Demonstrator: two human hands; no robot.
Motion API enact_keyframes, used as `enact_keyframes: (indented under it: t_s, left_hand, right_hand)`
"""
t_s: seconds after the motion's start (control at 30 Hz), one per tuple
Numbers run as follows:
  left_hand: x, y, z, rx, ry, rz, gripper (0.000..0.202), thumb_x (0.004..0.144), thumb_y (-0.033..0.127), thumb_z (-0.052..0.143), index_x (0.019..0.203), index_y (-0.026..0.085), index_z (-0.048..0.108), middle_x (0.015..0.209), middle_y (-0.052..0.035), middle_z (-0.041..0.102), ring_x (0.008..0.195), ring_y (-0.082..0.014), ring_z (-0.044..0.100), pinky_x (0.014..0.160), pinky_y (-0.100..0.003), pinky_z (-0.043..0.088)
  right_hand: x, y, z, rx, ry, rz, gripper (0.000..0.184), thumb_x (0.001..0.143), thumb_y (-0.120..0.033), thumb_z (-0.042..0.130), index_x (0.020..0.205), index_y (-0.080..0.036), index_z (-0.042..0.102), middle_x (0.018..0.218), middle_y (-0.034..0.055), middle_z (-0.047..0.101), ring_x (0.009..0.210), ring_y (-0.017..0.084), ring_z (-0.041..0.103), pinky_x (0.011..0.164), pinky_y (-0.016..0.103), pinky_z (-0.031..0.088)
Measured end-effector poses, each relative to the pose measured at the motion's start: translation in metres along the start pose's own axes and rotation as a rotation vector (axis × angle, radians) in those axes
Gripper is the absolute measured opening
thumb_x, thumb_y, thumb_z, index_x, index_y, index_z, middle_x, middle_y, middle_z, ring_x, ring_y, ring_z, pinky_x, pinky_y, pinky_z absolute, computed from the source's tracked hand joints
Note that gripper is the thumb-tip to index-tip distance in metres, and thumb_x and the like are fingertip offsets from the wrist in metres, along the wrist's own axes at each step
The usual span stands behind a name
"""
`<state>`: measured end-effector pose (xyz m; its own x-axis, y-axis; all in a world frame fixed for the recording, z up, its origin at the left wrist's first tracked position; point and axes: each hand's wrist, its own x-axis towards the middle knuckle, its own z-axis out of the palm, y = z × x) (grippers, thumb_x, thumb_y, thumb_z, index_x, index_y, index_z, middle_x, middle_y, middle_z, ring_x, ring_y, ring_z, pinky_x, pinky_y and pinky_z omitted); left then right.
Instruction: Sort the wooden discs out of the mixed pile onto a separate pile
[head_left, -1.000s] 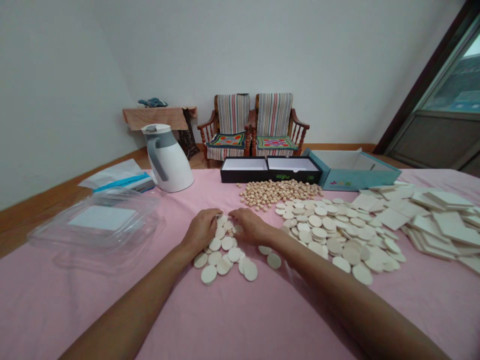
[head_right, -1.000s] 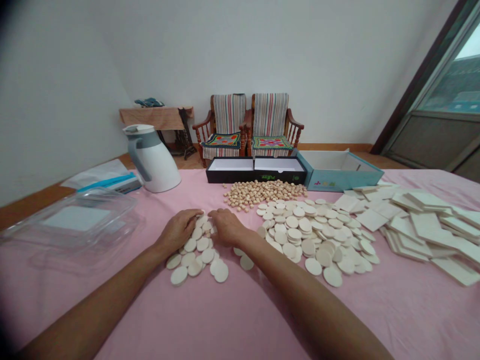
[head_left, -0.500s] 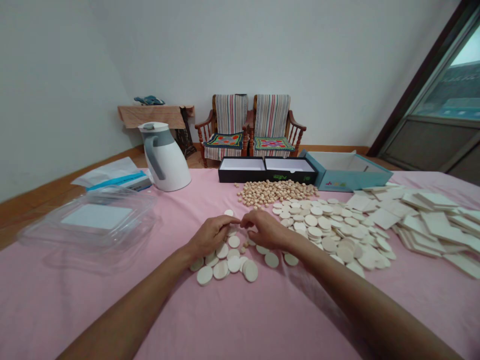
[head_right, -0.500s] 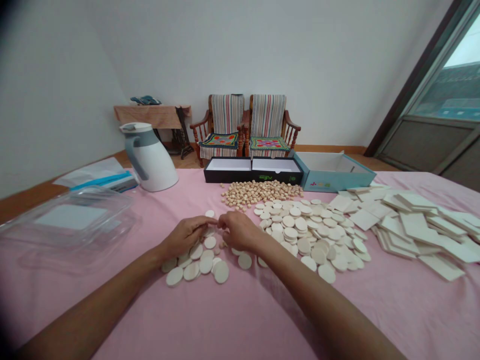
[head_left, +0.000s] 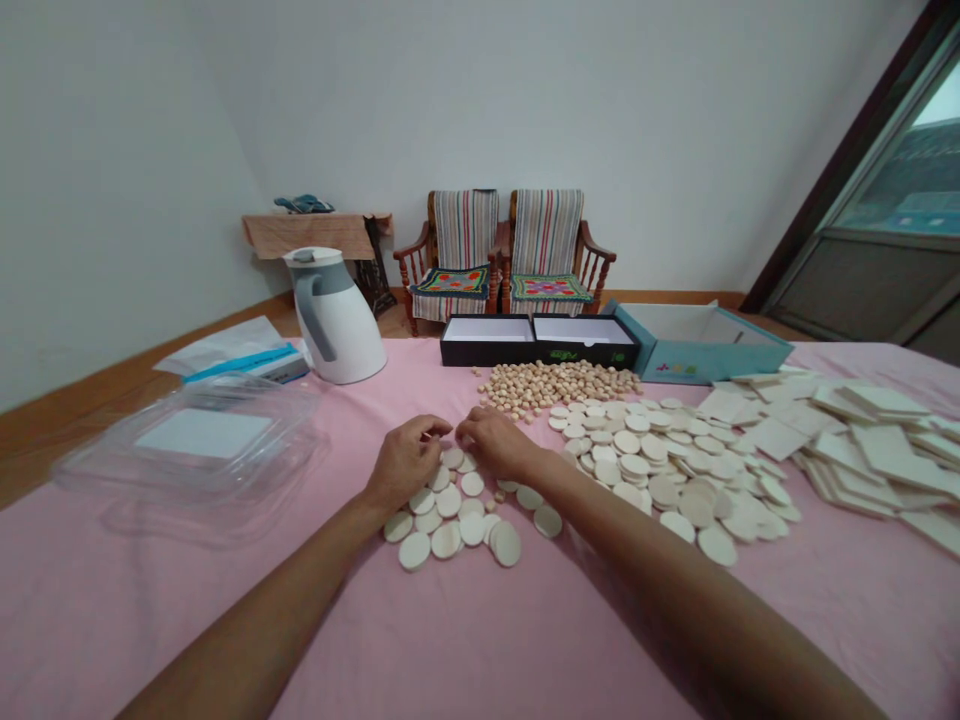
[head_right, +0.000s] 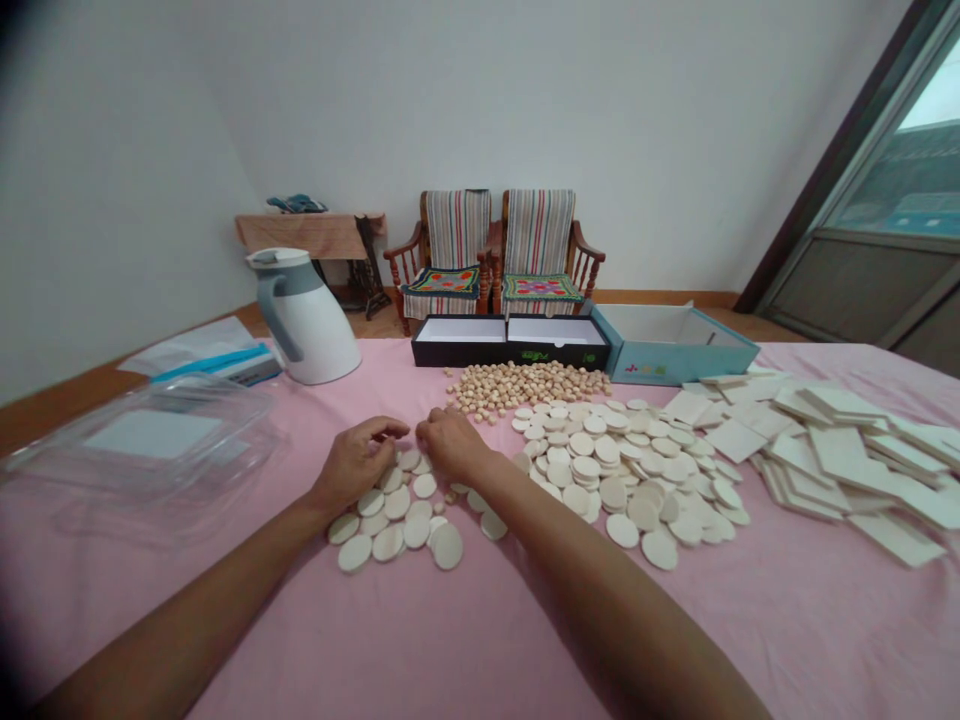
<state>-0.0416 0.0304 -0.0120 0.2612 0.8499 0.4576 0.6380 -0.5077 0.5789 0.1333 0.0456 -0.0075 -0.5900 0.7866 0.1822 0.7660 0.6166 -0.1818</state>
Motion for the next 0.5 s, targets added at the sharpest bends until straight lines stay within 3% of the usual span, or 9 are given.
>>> enact_keyframes:
  t_s: [0.23,0.4,0.5]
  left_hand:
    - [-0.002,0.005,0.001,0.007,-0.156,0.113,0.021,0.075,0.011,0.051,0.088,0.017,0.067,0.088,-0.0033,0.068,0.082,-0.0157,0.062,0.075,-0.027,0.049]
    - [-0.002,0.004,0.004,0.037,-0.229,0.171,0.018,0.077,0.013,0.051,0.084,0.018,0.067,0.085,-0.0037,0.067,0.080,-0.0161,0.060,0.076,-0.028,0.047]
    - [-0.002,0.004,0.005,0.037,-0.238,0.160,0.018,0.078,0.013,0.051,0.084,0.018,0.067,0.085,-0.0036,0.067,0.079,-0.0157,0.059,0.074,-0.028,0.047]
  right_hand:
    - [-0.072,0.012,-0.045,-0.153,0.028,0.278,0.024,0.075,-0.007,0.047,0.090,-0.013,0.065,0.091,0.0120,0.062,0.092,0.021,0.052,0.075,0.028,0.036]
    - [-0.114,0.020,-0.083,-0.345,0.043,0.555,0.022,0.077,-0.009,0.046,0.088,-0.013,0.065,0.095,0.0157,0.061,0.095,0.027,0.050,0.077,0.037,0.035]
    - [-0.116,0.012,-0.086,-0.269,0.069,0.505,0.024,0.078,-0.008,0.047,0.092,-0.014,0.066,0.097,0.0141,0.061,0.099,0.026,0.049,0.080,0.037,0.034]
